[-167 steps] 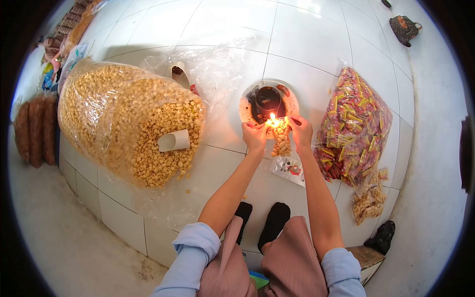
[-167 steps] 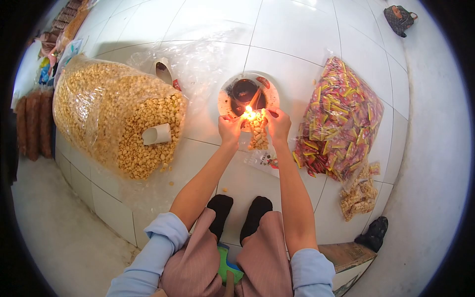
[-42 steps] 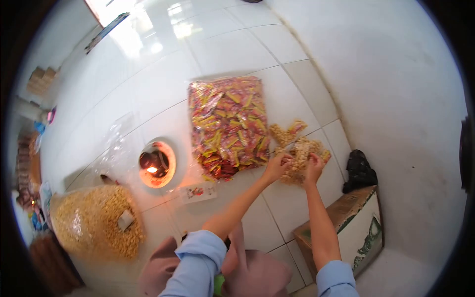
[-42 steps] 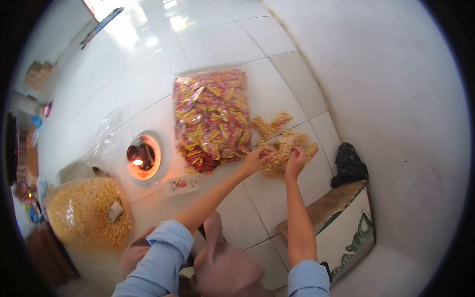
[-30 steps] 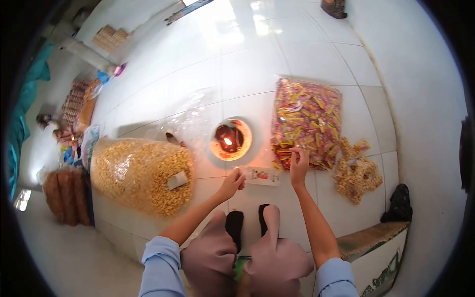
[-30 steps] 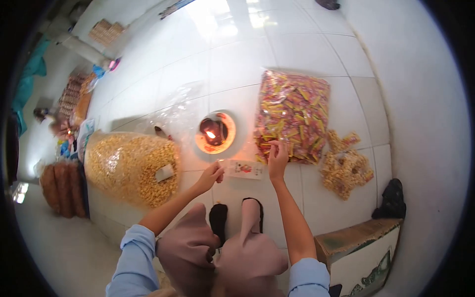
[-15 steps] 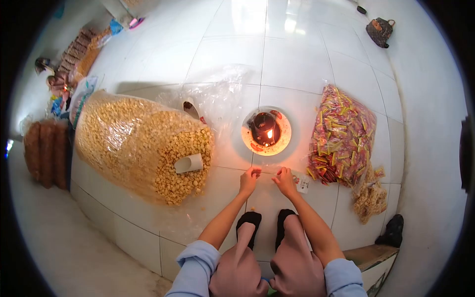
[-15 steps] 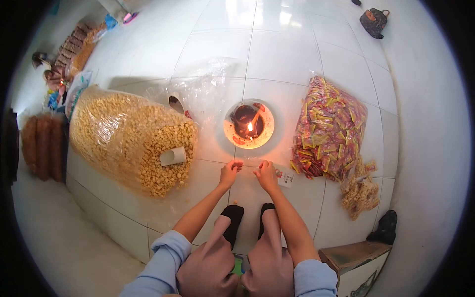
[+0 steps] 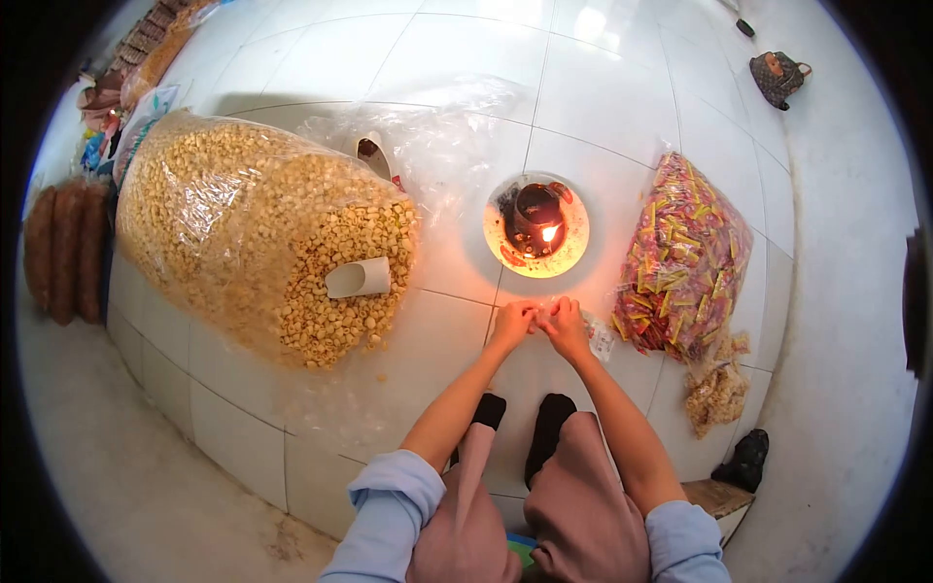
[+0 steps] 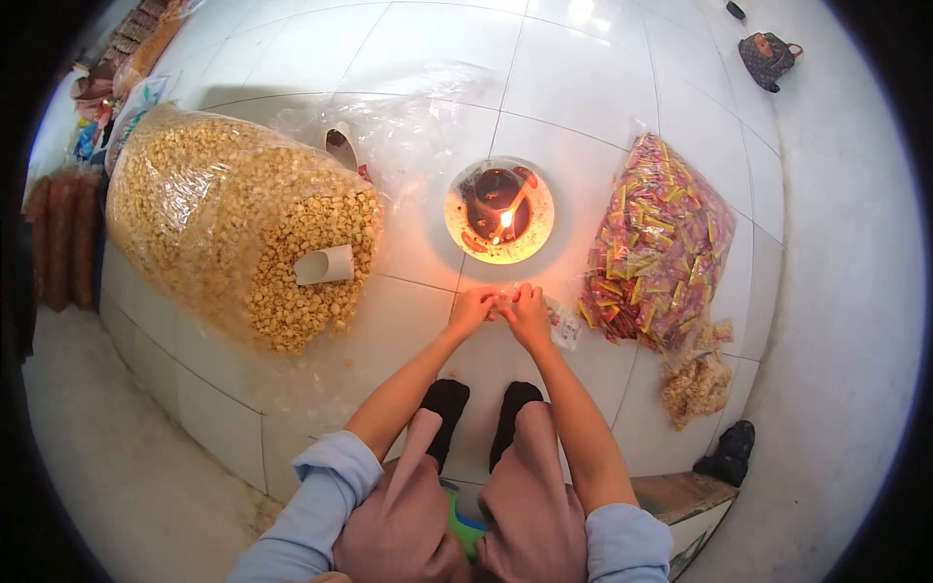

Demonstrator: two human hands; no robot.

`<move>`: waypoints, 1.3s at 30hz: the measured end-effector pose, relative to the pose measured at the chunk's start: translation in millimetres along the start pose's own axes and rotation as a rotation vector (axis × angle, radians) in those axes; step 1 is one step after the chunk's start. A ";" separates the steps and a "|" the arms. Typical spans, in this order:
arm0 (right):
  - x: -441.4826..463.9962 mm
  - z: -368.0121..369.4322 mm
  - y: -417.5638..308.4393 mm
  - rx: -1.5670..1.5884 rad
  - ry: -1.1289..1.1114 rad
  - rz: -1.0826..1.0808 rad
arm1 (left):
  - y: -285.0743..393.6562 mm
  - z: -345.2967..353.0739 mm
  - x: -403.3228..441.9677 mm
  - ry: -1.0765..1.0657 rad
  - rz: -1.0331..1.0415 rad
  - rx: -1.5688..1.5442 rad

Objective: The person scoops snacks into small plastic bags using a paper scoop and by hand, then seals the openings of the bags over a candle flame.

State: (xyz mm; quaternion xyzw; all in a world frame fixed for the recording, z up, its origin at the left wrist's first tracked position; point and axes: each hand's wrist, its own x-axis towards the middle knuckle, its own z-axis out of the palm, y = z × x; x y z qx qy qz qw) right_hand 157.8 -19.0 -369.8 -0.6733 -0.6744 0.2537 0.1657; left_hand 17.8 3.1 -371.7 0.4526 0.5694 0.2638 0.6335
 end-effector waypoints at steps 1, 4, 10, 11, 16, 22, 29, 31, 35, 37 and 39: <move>0.3 -1.1 1.1 0.023 -0.004 -0.008 | -0.1 -1.0 2.3 -0.002 0.000 -0.001; 3.9 -5.3 3.2 0.156 -0.027 -0.042 | -11.2 -6.4 10.3 0.041 0.010 0.163; 0.1 -9.6 7.1 0.328 -0.024 -0.092 | -20.4 -5.0 18.4 -0.058 0.018 0.127; -1.5 -9.8 9.7 0.333 -0.017 -0.086 | -19.3 -0.5 16.4 -0.011 0.040 0.195; -7.2 0.0 12.8 0.556 -0.010 -0.083 | 6.8 10.9 -3.9 0.122 0.069 0.409; -7.5 -6.8 3.8 0.495 0.015 0.003 | 24.0 9.1 -16.9 0.368 -0.069 0.411; -6.8 4.1 0.1 0.337 0.133 -0.108 | 22.8 1.1 -26.7 0.457 0.205 0.611; -7.5 3.9 0.4 0.293 0.105 -0.110 | 19.7 -0.8 -25.1 0.493 0.288 0.568; -6.6 4.2 -5.5 0.217 0.149 -0.137 | 17.6 -5.0 -25.2 0.350 0.195 0.511; -4.7 3.8 -14.7 0.150 0.179 -0.058 | 18.6 -2.7 -25.6 0.320 0.130 0.497; -4.8 2.5 -22.8 0.111 0.183 -0.023 | 19.8 -1.4 -27.2 0.387 0.161 0.457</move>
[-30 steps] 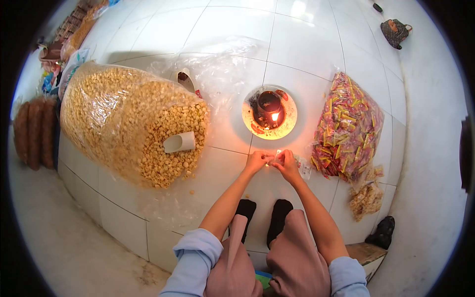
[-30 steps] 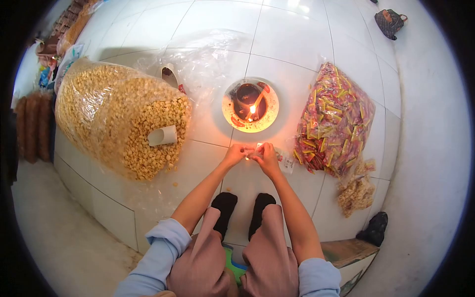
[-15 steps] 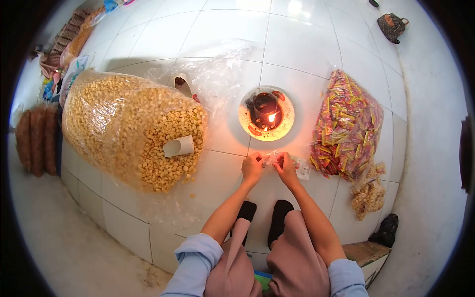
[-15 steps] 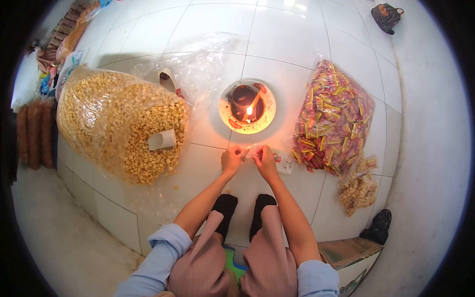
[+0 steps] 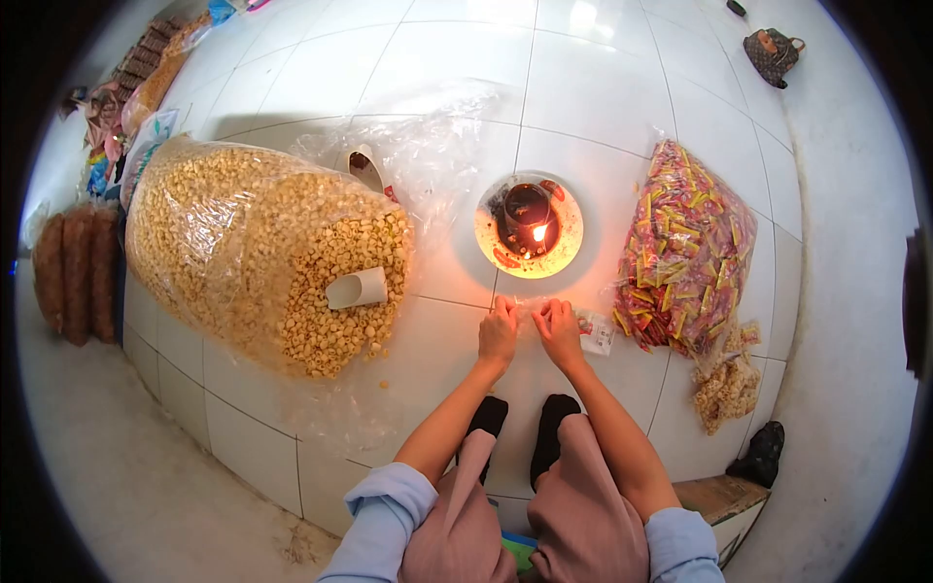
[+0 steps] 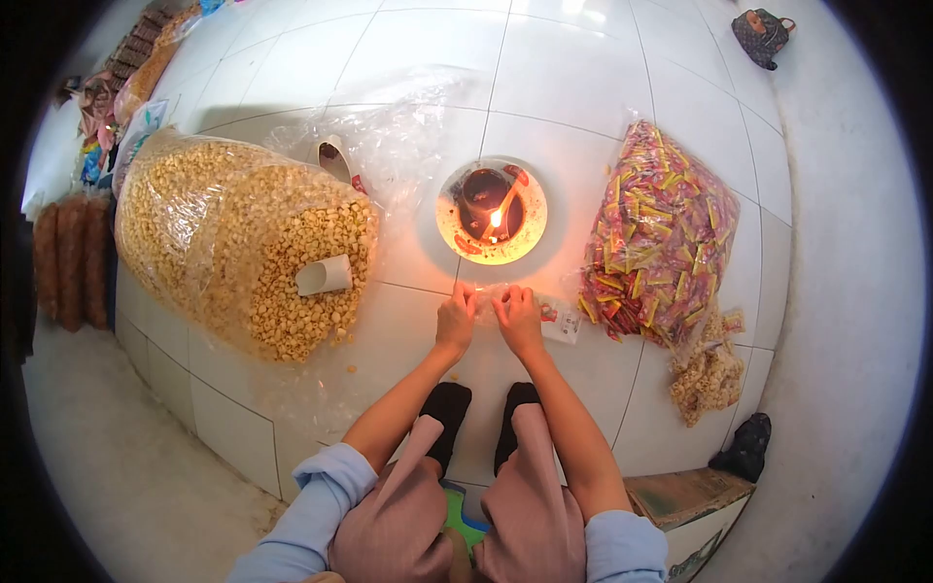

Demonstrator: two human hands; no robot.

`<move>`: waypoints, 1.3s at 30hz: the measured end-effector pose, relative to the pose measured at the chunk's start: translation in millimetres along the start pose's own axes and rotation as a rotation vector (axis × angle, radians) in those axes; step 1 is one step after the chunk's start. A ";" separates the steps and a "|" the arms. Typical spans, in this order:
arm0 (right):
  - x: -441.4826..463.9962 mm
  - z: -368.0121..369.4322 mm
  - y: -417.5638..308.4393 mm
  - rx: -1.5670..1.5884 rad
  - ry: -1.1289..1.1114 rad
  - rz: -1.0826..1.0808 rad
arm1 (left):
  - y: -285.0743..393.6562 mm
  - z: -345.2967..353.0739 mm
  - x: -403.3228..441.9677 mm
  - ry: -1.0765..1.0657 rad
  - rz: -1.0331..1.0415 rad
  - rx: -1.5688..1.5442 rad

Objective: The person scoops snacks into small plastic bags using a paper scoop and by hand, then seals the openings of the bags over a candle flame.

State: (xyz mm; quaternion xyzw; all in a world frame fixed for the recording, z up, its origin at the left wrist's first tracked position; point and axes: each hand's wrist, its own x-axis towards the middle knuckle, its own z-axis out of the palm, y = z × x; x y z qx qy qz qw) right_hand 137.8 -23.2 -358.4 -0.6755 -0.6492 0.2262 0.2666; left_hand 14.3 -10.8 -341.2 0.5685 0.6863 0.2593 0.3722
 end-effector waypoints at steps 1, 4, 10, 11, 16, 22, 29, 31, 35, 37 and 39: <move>-0.2 1.0 -4.1 -0.039 0.003 0.028 | -0.2 -0.7 -1.1 0.003 -0.005 0.003; -0.3 3.0 -9.9 -0.126 -0.012 0.077 | -6.2 -2.2 -0.9 0.301 0.180 -0.023; -7.2 14.0 -9.3 0.040 0.079 0.184 | 6.9 -47.1 -16.6 -0.012 -0.056 -1.052; -16.0 12.5 -2.9 0.031 0.080 0.183 | 9.7 -45.1 -23.9 -0.078 -0.126 -1.141; -10.3 -80.9 -89.4 1.498 -0.346 0.947 | 73.7 -103.4 -41.6 -0.247 -0.040 -1.321; -3.0 -174.0 -141.6 1.716 -0.362 0.473 | 153.3 -173.6 -78.0 -0.481 0.127 -1.326; 20.3 -293.8 -242.1 0.992 0.202 -0.175 | 236.2 -238.0 -92.4 0.032 0.420 -1.001; 23.2 -303.3 -255.3 0.871 0.267 -0.346 | 267.4 -251.3 -103.5 0.370 0.553 -0.809; 1.9 -299.0 -271.0 0.807 0.188 -0.370 | 289.5 -270.7 -112.5 0.803 0.913 -0.001; -5.8 -289.1 -263.4 0.717 0.191 -0.345 | 274.6 -261.8 -103.2 0.005 0.653 -0.299; -12.7 -287.5 -254.6 0.639 0.186 -0.317 | 259.3 -249.6 -100.3 0.002 0.639 -0.351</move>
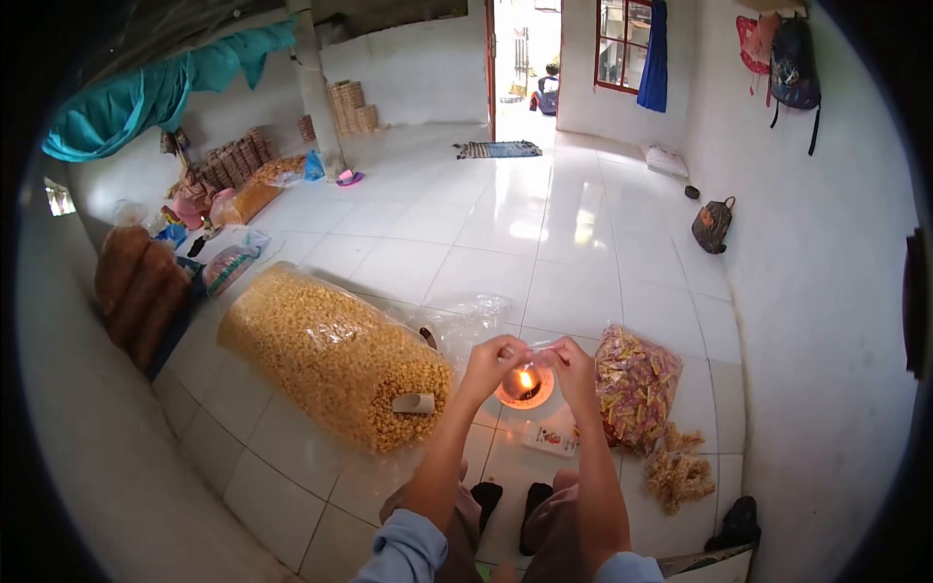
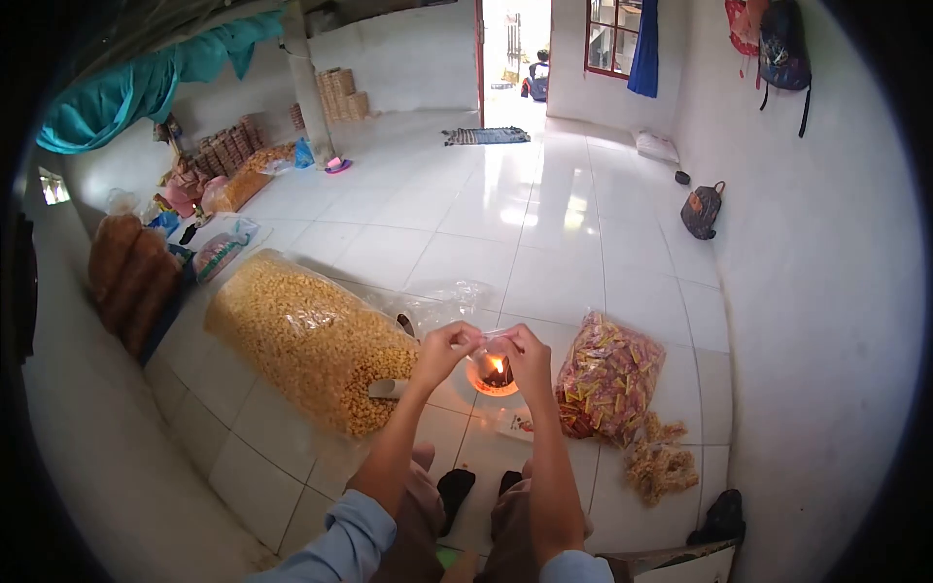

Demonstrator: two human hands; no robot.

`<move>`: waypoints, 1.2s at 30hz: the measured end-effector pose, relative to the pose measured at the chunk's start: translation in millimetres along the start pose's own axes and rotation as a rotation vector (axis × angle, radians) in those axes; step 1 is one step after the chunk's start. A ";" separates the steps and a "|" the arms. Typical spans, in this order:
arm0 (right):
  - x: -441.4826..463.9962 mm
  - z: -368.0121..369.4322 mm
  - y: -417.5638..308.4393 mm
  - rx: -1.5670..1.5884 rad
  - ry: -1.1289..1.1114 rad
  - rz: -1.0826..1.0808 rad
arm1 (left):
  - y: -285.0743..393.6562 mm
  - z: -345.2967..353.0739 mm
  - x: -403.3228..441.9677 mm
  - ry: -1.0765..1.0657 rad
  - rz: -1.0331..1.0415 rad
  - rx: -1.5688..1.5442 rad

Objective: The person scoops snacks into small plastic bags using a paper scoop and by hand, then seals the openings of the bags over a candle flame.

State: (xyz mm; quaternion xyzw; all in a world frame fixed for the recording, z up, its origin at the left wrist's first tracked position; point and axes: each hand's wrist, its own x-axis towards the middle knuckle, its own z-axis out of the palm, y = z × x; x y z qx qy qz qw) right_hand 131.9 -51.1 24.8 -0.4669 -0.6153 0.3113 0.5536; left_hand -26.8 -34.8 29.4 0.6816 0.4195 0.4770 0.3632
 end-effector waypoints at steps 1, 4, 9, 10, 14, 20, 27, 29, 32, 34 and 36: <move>-3.8 -1.6 2.7 -0.080 -0.010 0.030 | -8.4 2.6 -2.8 0.013 -0.017 -0.051; 3.3 -2.6 7.0 -0.311 0.005 -0.321 | -23.0 -0.4 1.6 0.043 -0.017 0.037; 11.4 9.5 2.9 -0.355 0.156 -0.313 | -26.1 -6.3 3.5 0.059 -0.030 0.189; 13.5 8.2 5.4 -0.299 0.080 -0.276 | -24.1 -7.0 3.8 0.070 -0.026 0.169; 13.0 13.1 14.4 -0.215 -0.035 -0.071 | -22.4 -8.8 3.8 0.086 -0.013 0.127; 19.8 12.9 9.3 -0.383 0.143 -0.409 | -22.9 -10.2 2.1 0.070 -0.037 0.172; 15.4 10.2 6.3 -0.144 -0.056 -0.025 | -25.0 -9.0 1.1 0.073 -0.029 0.189; 14.9 9.8 9.9 -0.219 -0.050 -0.051 | -25.6 -7.7 0.4 0.083 -0.006 0.209; 13.1 13.7 3.5 -0.257 0.032 -0.075 | -17.4 -5.9 -0.1 0.098 -0.029 0.249; 13.1 13.5 1.9 -0.333 0.079 -0.201 | -15.7 -3.9 -0.1 0.117 -0.066 0.237; 14.3 13.0 3.1 -0.408 0.125 -0.328 | -14.0 -3.1 0.3 0.137 -0.105 0.226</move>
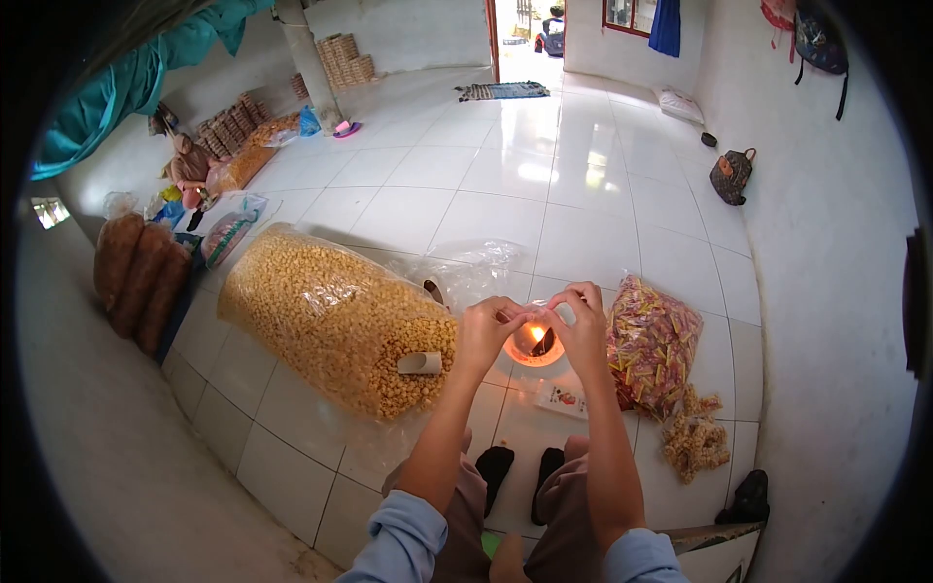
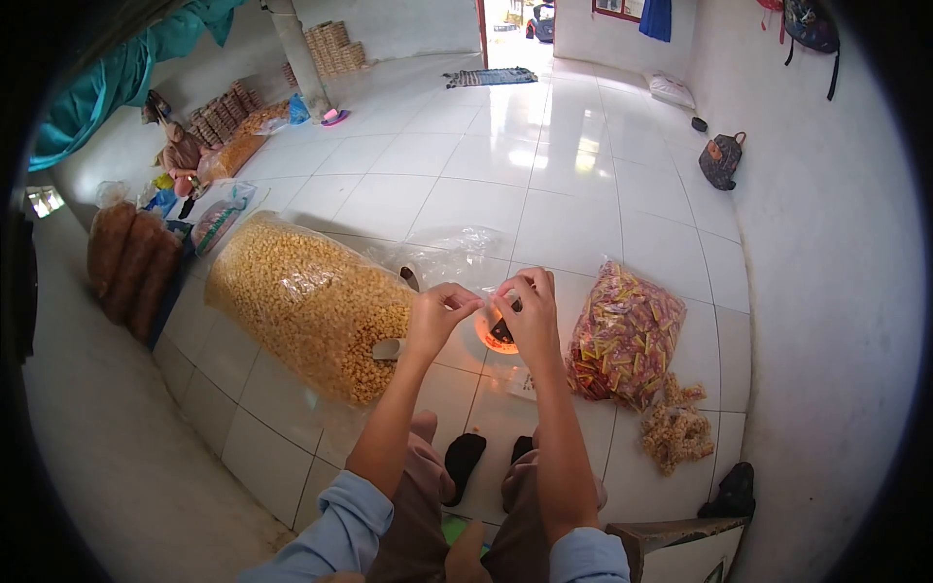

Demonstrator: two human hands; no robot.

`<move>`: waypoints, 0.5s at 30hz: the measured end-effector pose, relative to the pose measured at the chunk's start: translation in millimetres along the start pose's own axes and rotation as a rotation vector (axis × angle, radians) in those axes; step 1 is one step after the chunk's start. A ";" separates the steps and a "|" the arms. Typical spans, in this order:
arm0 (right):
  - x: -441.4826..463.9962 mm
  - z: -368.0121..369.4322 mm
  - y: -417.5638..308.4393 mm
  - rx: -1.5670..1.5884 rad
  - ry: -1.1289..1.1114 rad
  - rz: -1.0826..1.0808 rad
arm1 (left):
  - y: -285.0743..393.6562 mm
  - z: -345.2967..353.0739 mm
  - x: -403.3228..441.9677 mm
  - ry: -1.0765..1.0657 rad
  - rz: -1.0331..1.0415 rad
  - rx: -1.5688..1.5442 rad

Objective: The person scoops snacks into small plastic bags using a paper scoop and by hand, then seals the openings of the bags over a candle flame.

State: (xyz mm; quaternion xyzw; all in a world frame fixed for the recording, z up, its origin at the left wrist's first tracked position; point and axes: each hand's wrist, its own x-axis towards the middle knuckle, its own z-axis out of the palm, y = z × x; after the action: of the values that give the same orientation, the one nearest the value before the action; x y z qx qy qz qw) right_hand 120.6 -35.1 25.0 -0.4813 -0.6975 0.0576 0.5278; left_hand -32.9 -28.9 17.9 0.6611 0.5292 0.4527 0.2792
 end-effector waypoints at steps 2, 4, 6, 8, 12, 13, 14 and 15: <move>-0.3 -0.1 5.7 0.087 -0.099 0.026 | 1.2 0.0 0.6 0.003 0.001 -0.015; -0.6 -2.7 7.4 0.126 -0.151 0.073 | -3.6 -0.8 1.2 -0.002 0.053 0.001; 0.1 -6.4 10.0 0.164 -0.204 0.120 | -5.0 -1.4 1.6 -0.005 0.105 0.017; 0.1 -10.2 13.3 0.195 -0.293 0.127 | -3.4 -2.2 1.0 -0.077 0.199 0.064; -0.1 -14.0 15.2 0.286 -0.257 0.198 | -6.0 -3.1 1.2 -0.089 0.225 0.077; 4.0 -21.1 10.8 0.248 -0.403 0.356 | -6.2 -4.9 1.5 -0.112 0.235 0.102; 6.4 -25.8 9.0 0.206 -0.549 0.515 | -6.4 -6.5 1.7 -0.135 0.245 0.127; 4.7 -24.6 13.7 0.205 -0.550 0.514 | -8.6 -6.8 2.0 -0.135 0.245 0.126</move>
State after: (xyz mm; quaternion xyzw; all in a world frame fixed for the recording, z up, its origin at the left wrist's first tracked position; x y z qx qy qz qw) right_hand 148.5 -34.9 30.9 -0.5517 -0.6600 0.3843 0.3351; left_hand -42.8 -25.2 14.2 0.7658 0.4519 0.4039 0.2147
